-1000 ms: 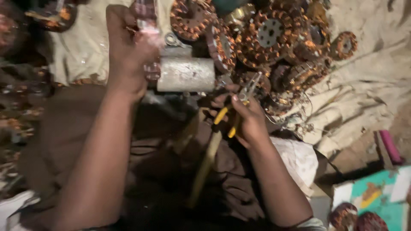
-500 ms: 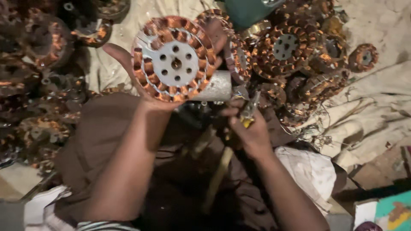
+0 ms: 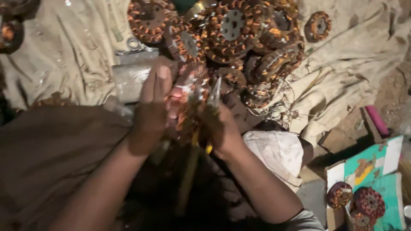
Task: The person sits on the ground dismantling electric motor stators, using pliers to pull wiring and a hammer to strike components, and fits a metal cylinder part into a stator. They handle stators one at a time from a pile and set processed parts aside.
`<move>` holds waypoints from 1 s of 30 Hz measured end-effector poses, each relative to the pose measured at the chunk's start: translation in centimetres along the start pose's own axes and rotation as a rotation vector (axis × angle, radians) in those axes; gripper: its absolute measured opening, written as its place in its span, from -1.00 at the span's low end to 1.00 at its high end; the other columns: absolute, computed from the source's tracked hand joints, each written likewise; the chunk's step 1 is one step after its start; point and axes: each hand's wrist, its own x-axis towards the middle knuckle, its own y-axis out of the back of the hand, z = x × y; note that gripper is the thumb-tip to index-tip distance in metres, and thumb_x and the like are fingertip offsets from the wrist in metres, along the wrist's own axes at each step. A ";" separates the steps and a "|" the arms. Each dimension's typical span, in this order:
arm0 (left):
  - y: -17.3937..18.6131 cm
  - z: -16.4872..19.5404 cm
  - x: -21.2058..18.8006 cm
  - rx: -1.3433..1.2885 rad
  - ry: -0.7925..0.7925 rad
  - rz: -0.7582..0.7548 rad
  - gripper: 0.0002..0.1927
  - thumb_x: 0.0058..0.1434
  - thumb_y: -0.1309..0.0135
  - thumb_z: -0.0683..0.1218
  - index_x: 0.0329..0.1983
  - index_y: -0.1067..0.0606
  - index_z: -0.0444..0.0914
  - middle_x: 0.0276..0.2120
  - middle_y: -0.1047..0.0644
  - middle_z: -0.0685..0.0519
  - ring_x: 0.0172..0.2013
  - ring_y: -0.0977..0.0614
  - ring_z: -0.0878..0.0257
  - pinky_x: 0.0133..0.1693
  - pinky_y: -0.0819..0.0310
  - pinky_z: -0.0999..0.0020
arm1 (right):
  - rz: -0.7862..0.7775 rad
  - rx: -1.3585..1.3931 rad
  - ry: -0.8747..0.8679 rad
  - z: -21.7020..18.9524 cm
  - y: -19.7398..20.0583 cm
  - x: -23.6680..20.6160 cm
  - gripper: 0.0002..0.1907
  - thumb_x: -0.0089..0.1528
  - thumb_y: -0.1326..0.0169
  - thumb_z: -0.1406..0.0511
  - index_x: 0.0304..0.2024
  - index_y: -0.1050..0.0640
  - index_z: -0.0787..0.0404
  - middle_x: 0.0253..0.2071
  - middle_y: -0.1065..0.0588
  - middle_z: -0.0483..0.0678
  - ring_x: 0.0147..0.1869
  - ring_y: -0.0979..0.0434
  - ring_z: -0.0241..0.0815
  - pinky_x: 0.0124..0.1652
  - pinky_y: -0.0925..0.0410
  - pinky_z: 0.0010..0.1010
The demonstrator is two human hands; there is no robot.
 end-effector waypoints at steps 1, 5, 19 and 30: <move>0.1 0.4 -0.3 -0.241 0.146 0.017 -0.53 0.52 0.28 0.24 0.03 -0.33 -0.26 -0.07 -0.49 0.01 -0.09 -0.56 0.23 -0.05 -0.52 0.23 | -0.016 0.001 -0.001 0.1 0.1 -0.2 -0.67 0.45 -0.15 0.23 0.13 -0.43 0.32 -0.14 -0.44 -0.10 -0.11 -0.44 -0.25 -0.14 -0.36 -0.38; 2.3 1.2 0.2 0.183 0.153 0.038 -0.52 0.51 0.29 0.23 -0.10 -0.36 -0.28 -0.45 -0.46 0.07 -0.43 -0.53 0.28 -0.42 -0.38 0.27 | 0.051 0.195 -0.177 0.6 0.7 -0.3 -0.65 0.23 -0.12 0.24 0.06 -0.47 0.17 -0.18 -0.54 -0.10 -0.16 -0.57 -0.19 -0.22 -0.47 -0.30; 7.4 0.5 3.8 0.134 0.028 0.276 -0.73 0.58 -0.01 0.01 -0.08 -0.34 -0.29 -0.41 -0.46 0.14 -0.41 -0.49 0.35 -0.34 -0.39 0.43 | 0.523 -0.596 0.505 -9.3 4.4 -0.6 -0.61 0.47 -0.04 0.15 0.21 -0.45 0.28 -0.15 -0.56 -0.06 -0.24 -0.50 -0.27 -0.28 -0.40 -0.43; 10.5 5.3 2.9 0.737 -0.071 0.072 -0.62 0.34 -0.28 -0.05 0.07 -0.44 -0.33 -0.25 -0.57 -0.15 -0.27 -0.64 0.05 -0.23 -0.48 0.19 | 0.279 -0.020 0.024 -3.9 6.7 -5.1 -0.45 0.38 0.08 0.15 0.37 -0.29 0.26 -0.08 -0.60 0.14 -0.30 -0.62 -0.11 -0.33 -0.49 -0.30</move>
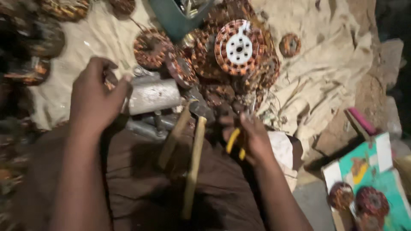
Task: The person sits on the ground dismantling electric motor stators, using pliers to pull wiring and a hammer to strike components, and fits a metal cylinder part into a stator. They handle stators one at a time from a pile and set processed parts aside.
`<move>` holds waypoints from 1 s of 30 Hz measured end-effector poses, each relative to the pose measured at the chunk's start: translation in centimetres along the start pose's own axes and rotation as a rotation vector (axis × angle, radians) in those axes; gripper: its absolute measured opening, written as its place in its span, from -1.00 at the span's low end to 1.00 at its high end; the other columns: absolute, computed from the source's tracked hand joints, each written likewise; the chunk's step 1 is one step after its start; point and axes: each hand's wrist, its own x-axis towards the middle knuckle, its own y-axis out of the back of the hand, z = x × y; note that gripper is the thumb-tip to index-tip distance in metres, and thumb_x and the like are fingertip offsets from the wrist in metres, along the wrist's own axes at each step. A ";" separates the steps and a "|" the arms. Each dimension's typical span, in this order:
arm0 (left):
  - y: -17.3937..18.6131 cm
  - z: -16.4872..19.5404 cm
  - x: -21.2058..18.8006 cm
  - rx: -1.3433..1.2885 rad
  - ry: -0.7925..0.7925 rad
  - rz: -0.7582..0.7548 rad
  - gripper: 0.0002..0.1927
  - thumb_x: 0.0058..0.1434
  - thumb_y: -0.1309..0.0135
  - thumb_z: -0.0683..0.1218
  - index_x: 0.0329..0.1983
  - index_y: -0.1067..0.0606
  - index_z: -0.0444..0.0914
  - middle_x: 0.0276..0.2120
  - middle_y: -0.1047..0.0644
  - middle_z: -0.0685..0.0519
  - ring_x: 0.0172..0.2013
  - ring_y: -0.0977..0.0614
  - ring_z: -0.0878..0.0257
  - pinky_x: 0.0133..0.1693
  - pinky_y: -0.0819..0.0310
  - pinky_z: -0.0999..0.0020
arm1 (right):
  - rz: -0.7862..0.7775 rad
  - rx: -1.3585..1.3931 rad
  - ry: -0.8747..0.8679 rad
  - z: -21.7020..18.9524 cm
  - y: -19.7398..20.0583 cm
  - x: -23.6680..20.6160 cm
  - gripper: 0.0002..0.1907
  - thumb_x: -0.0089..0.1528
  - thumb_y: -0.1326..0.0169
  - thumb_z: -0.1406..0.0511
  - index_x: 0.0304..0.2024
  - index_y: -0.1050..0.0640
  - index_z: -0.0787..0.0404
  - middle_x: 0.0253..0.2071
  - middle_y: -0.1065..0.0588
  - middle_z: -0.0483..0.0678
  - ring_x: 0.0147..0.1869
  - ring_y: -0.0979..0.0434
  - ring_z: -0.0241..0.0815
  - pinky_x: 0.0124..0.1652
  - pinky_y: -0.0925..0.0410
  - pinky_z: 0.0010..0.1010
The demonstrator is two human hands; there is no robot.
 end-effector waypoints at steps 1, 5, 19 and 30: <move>1.4 -0.2 -0.3 0.019 0.083 -0.046 -0.60 0.28 -0.27 -0.06 0.07 -0.43 -0.32 -0.24 -0.56 -0.16 -0.29 -0.64 0.02 -0.24 -0.48 0.17 | 0.003 0.058 -0.065 0.8 0.4 -0.7 -0.44 0.37 0.10 0.13 0.36 -0.30 0.25 -0.07 -0.61 0.16 -0.29 -0.62 -0.10 -0.30 -0.52 -0.27; 7.1 -2.3 -7.6 0.087 0.104 0.065 -0.58 0.20 -0.16 -0.15 0.12 -0.43 -0.32 -0.17 -0.54 -0.21 -0.24 -0.63 -0.04 -0.16 -0.48 0.11 | -0.022 0.049 -0.212 4.2 1.3 -2.2 -0.48 0.34 0.10 0.12 0.30 -0.36 0.20 -0.08 -0.61 0.15 -0.29 -0.61 -0.06 -0.30 -0.51 -0.23; 20.9 -18.2 -45.8 0.800 0.917 -0.071 -0.65 0.11 -0.19 -0.14 0.01 -0.60 -0.13 -0.09 -0.65 -0.17 -0.04 -0.65 -0.16 -0.03 -0.55 -0.05 | -0.151 -0.095 0.034 6.8 1.7 -1.3 -0.64 0.42 0.05 0.20 0.18 -0.35 0.27 -0.16 -0.58 0.13 -0.27 -0.57 -0.06 -0.25 -0.46 -0.24; 16.4 -11.4 -42.9 0.662 0.684 0.051 -0.58 0.23 -0.23 -0.08 0.17 -0.53 -0.19 -0.05 -0.62 -0.13 -0.04 -0.64 -0.02 0.00 -0.54 0.10 | -0.106 -0.633 0.138 7.4 1.5 -2.6 -0.60 0.37 -0.01 0.19 0.19 -0.39 0.26 -0.23 -0.58 0.14 -0.38 -0.56 -0.02 -0.48 -0.33 -0.19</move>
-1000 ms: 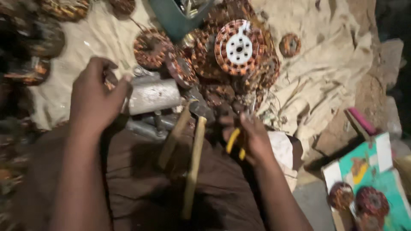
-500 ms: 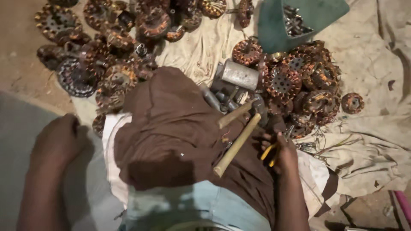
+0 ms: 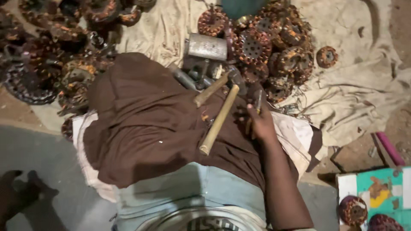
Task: The person sits on the ground dismantling electric motor stators, using pliers to pull wiring and a hammer to strike components, and fits a metal cylinder part into a stator. They handle stators one at a time from a pile and set processed parts aside.
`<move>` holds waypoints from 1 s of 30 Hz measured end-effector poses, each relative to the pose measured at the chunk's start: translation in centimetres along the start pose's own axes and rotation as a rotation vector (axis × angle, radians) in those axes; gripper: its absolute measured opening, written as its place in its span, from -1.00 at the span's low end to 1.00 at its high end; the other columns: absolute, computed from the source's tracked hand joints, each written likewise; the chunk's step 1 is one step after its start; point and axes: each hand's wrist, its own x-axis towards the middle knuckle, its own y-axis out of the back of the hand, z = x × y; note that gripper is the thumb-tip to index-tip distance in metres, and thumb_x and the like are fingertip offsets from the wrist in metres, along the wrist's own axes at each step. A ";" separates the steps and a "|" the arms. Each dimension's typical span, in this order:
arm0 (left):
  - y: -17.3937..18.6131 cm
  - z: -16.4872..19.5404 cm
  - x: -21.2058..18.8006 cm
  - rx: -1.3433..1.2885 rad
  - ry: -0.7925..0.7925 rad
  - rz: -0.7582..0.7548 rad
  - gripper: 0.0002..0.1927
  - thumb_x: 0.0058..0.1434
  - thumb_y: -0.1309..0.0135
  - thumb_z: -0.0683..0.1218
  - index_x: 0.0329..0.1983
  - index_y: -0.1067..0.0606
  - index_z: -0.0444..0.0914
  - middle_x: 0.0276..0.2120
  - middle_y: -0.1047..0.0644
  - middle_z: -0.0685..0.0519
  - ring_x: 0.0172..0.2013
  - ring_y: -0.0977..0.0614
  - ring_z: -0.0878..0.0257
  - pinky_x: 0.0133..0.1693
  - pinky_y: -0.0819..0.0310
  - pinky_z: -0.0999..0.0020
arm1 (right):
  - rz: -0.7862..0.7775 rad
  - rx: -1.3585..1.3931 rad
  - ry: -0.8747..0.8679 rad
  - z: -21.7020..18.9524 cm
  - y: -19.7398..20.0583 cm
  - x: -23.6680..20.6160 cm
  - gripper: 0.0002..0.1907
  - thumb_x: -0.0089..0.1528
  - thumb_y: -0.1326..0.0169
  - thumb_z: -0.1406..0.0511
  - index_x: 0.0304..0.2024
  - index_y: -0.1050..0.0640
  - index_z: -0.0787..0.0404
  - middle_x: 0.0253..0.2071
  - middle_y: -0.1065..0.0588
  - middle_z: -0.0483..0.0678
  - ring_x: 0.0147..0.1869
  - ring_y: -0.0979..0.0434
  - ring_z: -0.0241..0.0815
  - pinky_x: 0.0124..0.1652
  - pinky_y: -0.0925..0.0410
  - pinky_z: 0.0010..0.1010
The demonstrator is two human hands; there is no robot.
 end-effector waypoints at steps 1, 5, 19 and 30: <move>1.4 1.8 -0.4 -0.060 -0.023 0.044 -0.56 0.24 -0.23 -0.08 0.19 -0.52 -0.20 -0.04 -0.61 -0.12 -0.04 -0.63 0.00 0.01 -0.53 0.12 | 0.014 -0.055 0.014 0.1 -0.1 0.1 -0.56 0.36 -0.04 0.19 0.23 -0.38 0.24 -0.24 -0.54 0.18 -0.34 -0.58 -0.03 -0.43 -0.36 -0.22; 5.8 8.6 -0.2 -0.405 -0.150 0.192 -0.50 0.26 -0.26 -0.06 0.25 -0.48 -0.24 0.00 -0.59 -0.10 -0.02 -0.61 0.06 0.03 -0.52 0.18 | -0.055 -0.006 0.191 0.7 -0.4 1.0 -0.26 0.20 -0.21 0.23 0.33 -0.18 0.25 0.00 -0.50 0.22 -0.04 -0.57 -0.01 -0.10 -0.49 -0.24; -0.3 33.1 14.2 -1.857 -0.046 -0.496 -0.45 0.32 -0.12 0.18 0.22 -0.32 -0.17 -0.11 -0.56 0.02 -0.23 -0.62 0.19 -0.22 -0.58 0.23 | 0.034 -0.700 0.718 -3.2 -5.8 1.4 -0.39 0.26 -0.21 0.17 0.29 -0.39 0.28 0.20 -0.46 0.25 0.30 -0.41 0.26 0.25 -0.28 -0.06; -7.7 32.9 19.0 -1.890 0.094 -0.194 -0.51 0.38 -0.02 0.20 0.21 -0.27 -0.13 -0.38 -0.56 0.03 -0.48 -0.53 0.28 -0.46 -0.38 0.40 | -0.148 -0.877 0.373 -5.8 -16.4 13.3 -0.39 0.22 -0.21 -0.03 0.13 -0.49 0.25 0.03 -0.53 0.28 0.16 -0.48 0.29 0.13 -0.13 0.21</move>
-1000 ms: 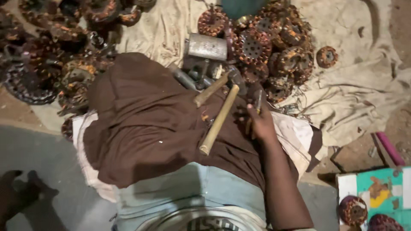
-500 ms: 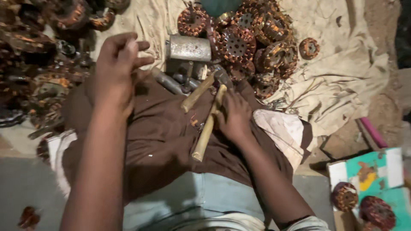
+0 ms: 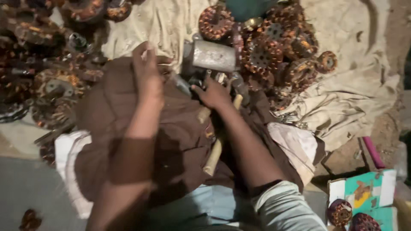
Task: The person sits on the ground dismantling electric motor stators, using pliers to pull wiring and a hammer to strike components, and fits a metal cylinder part into a stator. They handle stators one at a time from a pile and set processed parts aside.
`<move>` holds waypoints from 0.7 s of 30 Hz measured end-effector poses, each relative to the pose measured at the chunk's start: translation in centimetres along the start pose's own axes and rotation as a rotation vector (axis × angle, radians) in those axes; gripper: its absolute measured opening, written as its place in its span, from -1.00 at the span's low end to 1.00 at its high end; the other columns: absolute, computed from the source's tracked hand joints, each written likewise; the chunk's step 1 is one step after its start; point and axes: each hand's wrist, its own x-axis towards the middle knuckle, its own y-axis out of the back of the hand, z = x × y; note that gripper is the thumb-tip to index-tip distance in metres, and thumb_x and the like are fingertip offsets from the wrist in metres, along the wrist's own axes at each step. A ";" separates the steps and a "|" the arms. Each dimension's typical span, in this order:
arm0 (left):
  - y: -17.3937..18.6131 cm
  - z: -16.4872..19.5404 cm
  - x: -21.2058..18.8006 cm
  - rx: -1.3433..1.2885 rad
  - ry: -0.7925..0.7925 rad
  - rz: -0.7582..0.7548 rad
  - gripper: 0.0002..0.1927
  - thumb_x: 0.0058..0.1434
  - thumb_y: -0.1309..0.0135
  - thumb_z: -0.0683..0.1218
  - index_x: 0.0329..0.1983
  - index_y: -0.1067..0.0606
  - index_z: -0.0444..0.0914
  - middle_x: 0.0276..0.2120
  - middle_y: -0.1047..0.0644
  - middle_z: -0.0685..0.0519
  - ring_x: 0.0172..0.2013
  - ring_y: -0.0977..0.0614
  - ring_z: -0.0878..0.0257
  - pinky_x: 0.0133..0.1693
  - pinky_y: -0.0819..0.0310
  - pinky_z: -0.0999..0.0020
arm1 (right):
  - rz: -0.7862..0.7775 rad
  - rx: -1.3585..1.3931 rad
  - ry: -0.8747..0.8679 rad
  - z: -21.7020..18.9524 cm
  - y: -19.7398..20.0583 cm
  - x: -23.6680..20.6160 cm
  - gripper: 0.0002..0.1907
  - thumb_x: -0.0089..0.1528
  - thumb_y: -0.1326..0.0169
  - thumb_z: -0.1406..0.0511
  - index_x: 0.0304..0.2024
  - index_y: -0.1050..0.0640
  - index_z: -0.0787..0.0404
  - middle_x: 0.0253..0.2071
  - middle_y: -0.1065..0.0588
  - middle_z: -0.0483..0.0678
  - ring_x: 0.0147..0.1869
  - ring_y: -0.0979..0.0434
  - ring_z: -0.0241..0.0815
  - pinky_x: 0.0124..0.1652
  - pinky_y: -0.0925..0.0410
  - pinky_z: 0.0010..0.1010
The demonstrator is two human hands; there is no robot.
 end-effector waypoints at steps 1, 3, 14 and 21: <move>-0.2 -0.4 0.0 0.047 -0.036 -0.013 -0.53 0.40 -0.02 0.18 0.22 -0.29 -0.13 -0.38 -0.55 0.06 -0.48 -0.53 0.32 -0.44 -0.37 0.43 | -0.080 0.047 -0.051 -0.2 0.0 0.1 -0.44 0.19 -0.19 0.00 0.10 -0.51 0.20 0.00 -0.56 0.23 0.11 -0.54 0.24 0.06 -0.27 0.06; -0.4 -1.0 0.1 0.113 -0.071 -0.024 -0.58 0.42 -0.02 0.16 0.20 -0.32 -0.14 -0.40 -0.54 0.08 -0.48 -0.51 0.37 -0.43 -0.36 0.48 | -0.100 0.052 -0.039 -0.5 0.3 -0.1 -0.51 0.14 -0.21 0.06 0.01 -0.55 0.19 -0.06 -0.59 0.20 0.04 -0.60 0.21 -0.01 -0.41 -0.09; -2.8 -0.1 -4.8 0.352 0.214 -0.301 -0.53 0.39 0.01 0.27 0.04 -0.43 -0.20 -0.31 -0.51 0.10 -0.43 -0.51 0.38 -0.42 -0.44 0.51 | 0.353 0.423 0.199 -2.9 8.0 -11.6 -0.85 0.30 -0.24 0.38 -0.09 -0.62 0.30 -0.09 -0.64 0.10 -0.03 -0.68 -0.03 0.00 -0.47 -0.28; -6.0 -0.7 -12.3 -0.123 0.671 -0.464 -0.58 0.27 -0.02 0.19 0.03 -0.48 -0.17 -0.21 -0.62 0.06 -0.30 -0.69 0.21 -0.30 -0.66 0.26 | 0.371 0.320 0.567 -1.7 12.1 -16.6 -0.53 0.21 -0.30 0.36 0.17 -0.52 0.29 0.15 -0.54 0.20 0.35 -0.45 0.21 0.30 -0.32 -0.11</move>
